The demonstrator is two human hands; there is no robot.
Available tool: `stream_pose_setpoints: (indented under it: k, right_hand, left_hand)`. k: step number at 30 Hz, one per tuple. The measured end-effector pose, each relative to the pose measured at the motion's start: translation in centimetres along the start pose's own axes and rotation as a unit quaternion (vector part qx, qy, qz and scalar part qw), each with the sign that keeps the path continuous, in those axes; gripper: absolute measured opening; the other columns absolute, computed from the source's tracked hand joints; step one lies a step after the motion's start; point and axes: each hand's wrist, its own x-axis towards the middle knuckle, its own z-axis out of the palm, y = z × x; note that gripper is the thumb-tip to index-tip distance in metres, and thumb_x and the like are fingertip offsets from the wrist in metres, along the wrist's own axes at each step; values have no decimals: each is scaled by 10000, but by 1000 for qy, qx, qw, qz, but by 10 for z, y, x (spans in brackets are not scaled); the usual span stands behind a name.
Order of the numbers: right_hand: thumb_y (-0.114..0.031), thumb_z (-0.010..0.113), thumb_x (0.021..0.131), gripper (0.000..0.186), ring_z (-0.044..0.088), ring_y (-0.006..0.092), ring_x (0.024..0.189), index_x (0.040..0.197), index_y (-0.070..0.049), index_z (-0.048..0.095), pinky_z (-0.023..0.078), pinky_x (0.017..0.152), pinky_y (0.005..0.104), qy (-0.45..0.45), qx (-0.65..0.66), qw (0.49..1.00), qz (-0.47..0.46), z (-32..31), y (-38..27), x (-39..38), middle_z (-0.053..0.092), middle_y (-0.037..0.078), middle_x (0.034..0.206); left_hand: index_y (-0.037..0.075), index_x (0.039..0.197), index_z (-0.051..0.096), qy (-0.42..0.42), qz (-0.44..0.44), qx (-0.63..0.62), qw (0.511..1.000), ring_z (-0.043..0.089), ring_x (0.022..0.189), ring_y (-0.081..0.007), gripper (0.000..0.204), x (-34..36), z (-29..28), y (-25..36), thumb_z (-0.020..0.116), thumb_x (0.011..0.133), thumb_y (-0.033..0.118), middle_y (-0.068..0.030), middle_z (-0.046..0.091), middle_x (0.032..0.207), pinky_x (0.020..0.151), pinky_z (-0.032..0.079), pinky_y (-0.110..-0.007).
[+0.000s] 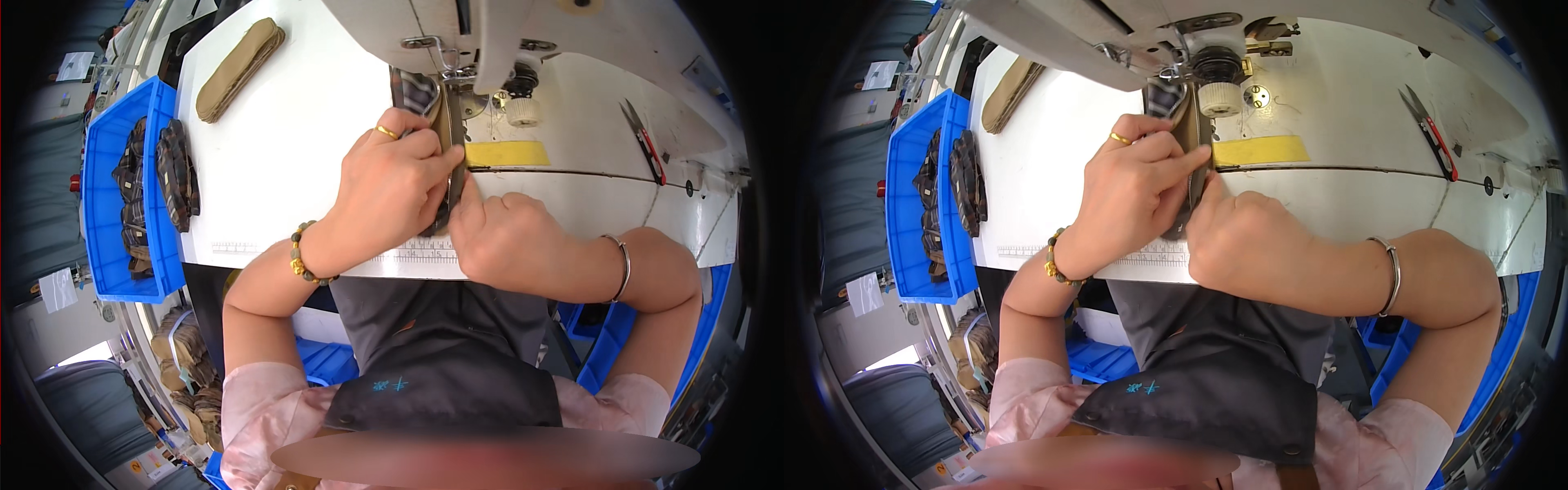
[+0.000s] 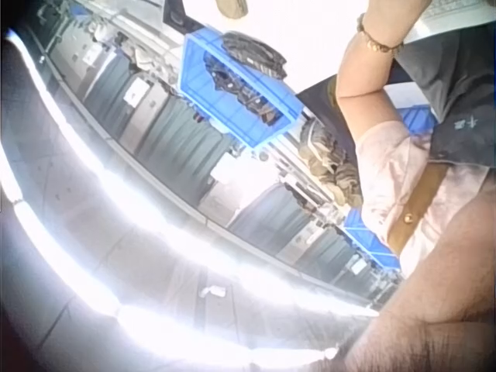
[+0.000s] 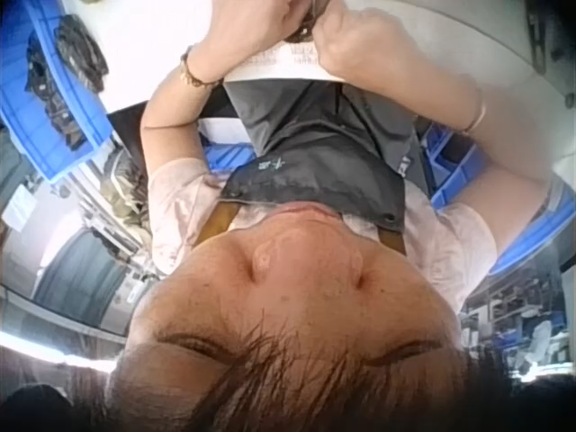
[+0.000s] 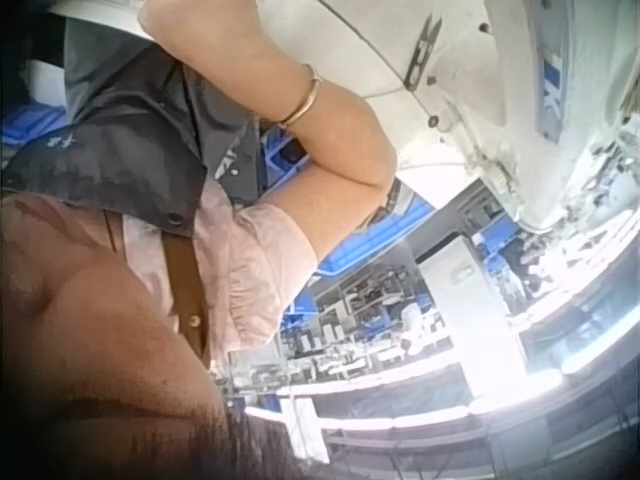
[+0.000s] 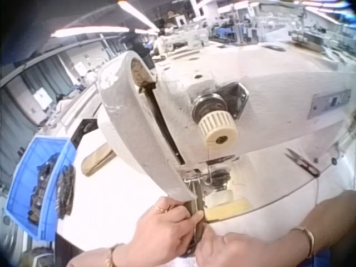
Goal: Sewing and assembling small leather pouches using a sewing machine.
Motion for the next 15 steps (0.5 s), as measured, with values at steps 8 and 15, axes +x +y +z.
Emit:
stream_pose_setpoints:
  k: [8,15]
  right_hand:
    - [-128,656,635,290,586,158,472,810,100,698,463,423,292,61,2,998,2,19,20,9,691,357,889]
    - [-129,651,635,295,599,150,492,818,95,705,469,429,297,47,8,999,23,19,30,12,698,333,876]
  left_hand:
    - [100,934,792,48,27,43,998,620,915,-265,202,18,12,-29,751,735,94,-9,630,773,714,530,-347]
    - [133,944,792,43,9,78,996,605,1001,-229,196,20,11,-31,747,754,121,11,636,846,907,498,-405]
